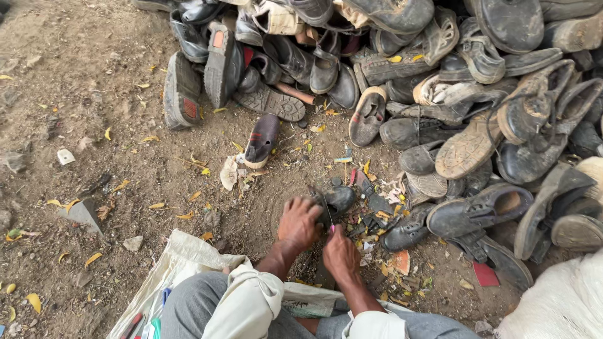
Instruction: The person sits on the ground using a small blade to scrape, clean, and repair various used shoes and sandals taken from a large pile.
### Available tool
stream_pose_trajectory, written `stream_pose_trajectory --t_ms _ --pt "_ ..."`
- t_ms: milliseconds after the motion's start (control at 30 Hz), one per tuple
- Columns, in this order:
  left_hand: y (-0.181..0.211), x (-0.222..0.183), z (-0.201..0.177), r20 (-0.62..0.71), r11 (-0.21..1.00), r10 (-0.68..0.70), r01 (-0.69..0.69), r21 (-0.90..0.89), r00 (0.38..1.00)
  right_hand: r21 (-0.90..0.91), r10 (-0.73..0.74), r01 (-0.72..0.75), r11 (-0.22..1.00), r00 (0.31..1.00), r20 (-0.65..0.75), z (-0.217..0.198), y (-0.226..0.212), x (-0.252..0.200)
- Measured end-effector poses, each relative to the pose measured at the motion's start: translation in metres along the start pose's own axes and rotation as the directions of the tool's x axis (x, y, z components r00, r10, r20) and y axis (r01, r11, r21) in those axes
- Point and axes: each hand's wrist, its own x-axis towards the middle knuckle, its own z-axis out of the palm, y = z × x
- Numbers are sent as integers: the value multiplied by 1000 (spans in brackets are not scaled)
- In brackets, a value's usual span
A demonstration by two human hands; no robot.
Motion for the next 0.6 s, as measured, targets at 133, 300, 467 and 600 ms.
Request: stream_pose_trajectory --t_ms 133,300,467,600 --pt "-4 3 5 97 999 -23 20 31 995 29 -12 12 999 1000 8 -2 -6 9" --pt "-9 9 14 67 1000 4 -3 -8 998 -9 -30 30 1000 999 24 -15 -14 19" --pt "-15 14 28 44 987 -133 136 -83 990 -74 -63 60 995 997 -39 -10 -13 0" --pt "-12 18 24 123 956 -255 270 -119 959 46 3 -7 999 997 78 -12 1 -39"
